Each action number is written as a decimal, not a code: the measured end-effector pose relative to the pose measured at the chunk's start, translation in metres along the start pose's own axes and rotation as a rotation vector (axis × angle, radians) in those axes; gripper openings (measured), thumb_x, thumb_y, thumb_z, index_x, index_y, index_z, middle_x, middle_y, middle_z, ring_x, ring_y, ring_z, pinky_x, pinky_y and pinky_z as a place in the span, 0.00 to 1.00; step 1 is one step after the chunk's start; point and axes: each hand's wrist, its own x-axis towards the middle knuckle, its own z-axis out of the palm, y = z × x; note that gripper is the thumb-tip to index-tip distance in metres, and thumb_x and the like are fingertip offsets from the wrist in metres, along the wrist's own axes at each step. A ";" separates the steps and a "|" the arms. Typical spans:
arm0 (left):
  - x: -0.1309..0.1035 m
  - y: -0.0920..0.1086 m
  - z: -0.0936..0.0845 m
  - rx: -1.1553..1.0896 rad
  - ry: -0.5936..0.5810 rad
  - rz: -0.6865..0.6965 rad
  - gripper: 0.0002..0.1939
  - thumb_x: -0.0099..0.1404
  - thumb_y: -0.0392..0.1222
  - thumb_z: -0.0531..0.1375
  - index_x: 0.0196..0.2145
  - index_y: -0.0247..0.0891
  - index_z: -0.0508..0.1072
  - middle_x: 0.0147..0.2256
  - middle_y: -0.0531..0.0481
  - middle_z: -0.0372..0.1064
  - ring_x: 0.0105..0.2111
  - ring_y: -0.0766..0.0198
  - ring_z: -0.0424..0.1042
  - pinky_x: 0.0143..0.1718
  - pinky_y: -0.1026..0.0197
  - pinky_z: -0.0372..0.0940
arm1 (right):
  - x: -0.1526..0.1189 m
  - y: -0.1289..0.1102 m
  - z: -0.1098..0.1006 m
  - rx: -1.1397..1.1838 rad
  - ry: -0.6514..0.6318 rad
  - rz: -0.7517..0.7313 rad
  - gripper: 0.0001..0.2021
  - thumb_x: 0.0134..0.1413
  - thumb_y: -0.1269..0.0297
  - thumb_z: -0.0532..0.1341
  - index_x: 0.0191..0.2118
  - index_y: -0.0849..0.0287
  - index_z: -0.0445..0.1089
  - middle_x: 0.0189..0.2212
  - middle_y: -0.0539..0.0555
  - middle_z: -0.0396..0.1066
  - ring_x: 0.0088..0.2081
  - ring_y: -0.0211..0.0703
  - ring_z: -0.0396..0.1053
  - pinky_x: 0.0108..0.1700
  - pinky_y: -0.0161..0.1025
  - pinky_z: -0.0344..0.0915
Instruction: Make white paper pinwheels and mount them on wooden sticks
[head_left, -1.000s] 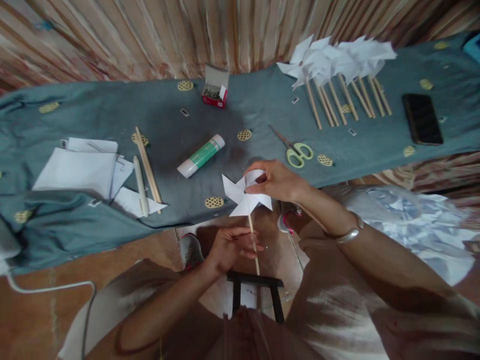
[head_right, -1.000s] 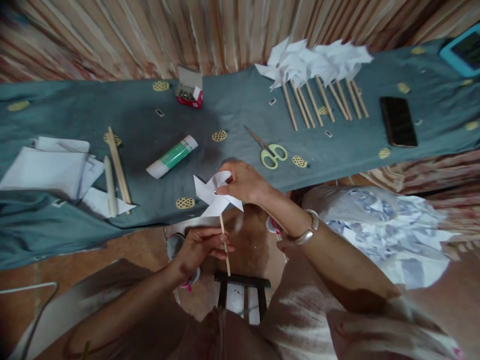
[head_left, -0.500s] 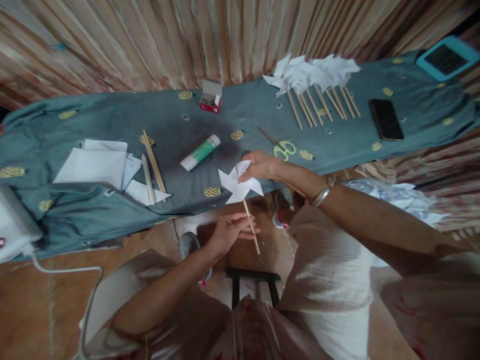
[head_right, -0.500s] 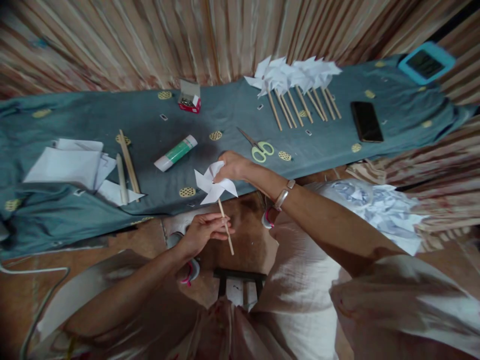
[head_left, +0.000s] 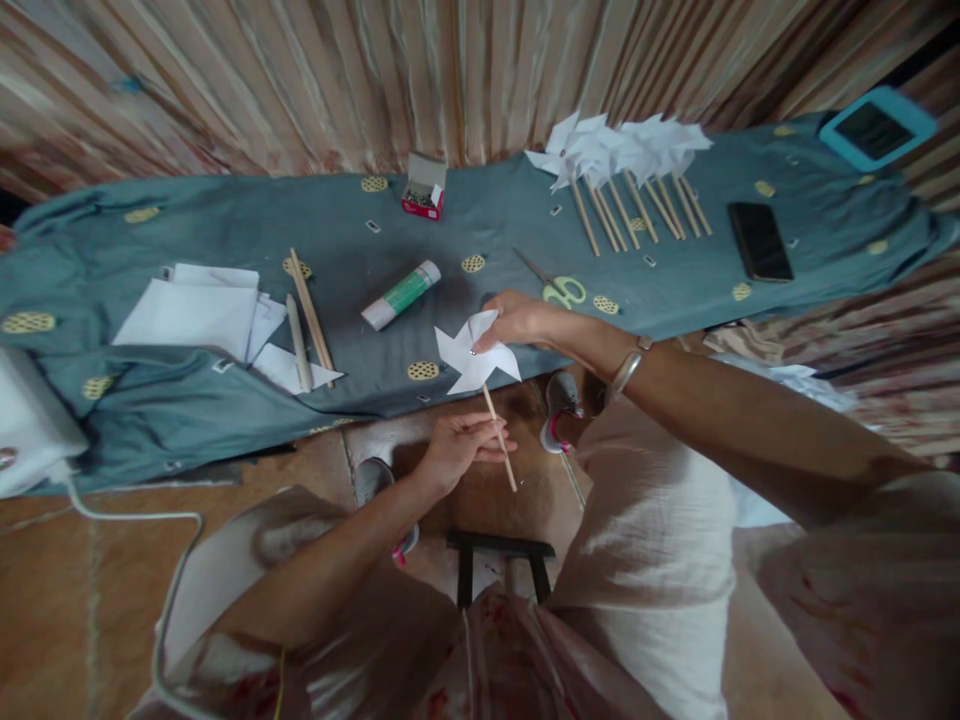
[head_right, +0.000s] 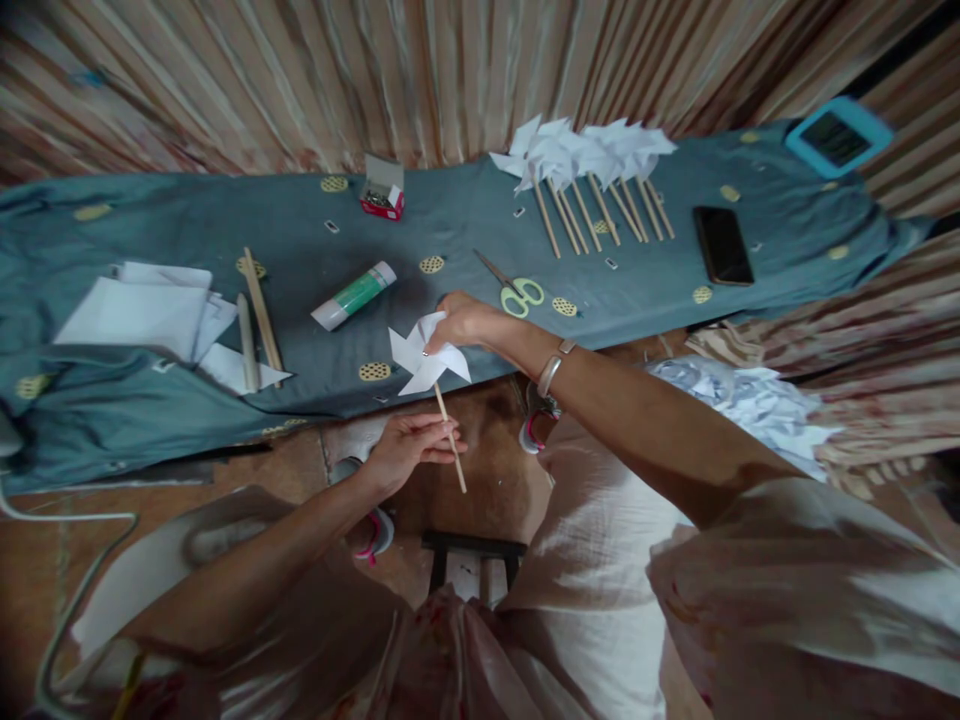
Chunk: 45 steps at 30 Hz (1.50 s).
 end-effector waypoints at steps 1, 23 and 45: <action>0.000 0.000 0.001 -0.007 0.002 -0.002 0.07 0.56 0.35 0.69 0.31 0.30 0.77 0.28 0.47 0.77 0.26 0.60 0.80 0.29 0.63 0.74 | 0.000 0.000 0.000 -0.006 0.003 -0.003 0.10 0.37 0.75 0.71 0.20 0.58 0.69 0.19 0.49 0.70 0.25 0.38 0.66 0.26 0.34 0.62; -0.003 0.001 -0.003 0.000 -0.026 0.032 0.20 0.47 0.47 0.75 0.33 0.30 0.78 0.33 0.42 0.78 0.32 0.53 0.81 0.35 0.55 0.75 | -0.006 0.000 -0.002 0.097 -0.004 -0.040 0.10 0.36 0.74 0.71 0.20 0.59 0.69 0.19 0.49 0.72 0.24 0.37 0.66 0.27 0.34 0.63; 0.002 0.003 -0.004 0.008 -0.041 0.046 0.22 0.45 0.50 0.75 0.32 0.31 0.77 0.31 0.44 0.77 0.30 0.54 0.80 0.35 0.56 0.75 | 0.002 0.000 -0.005 0.007 0.018 -0.033 0.11 0.38 0.75 0.71 0.19 0.58 0.67 0.18 0.47 0.68 0.23 0.36 0.64 0.25 0.34 0.59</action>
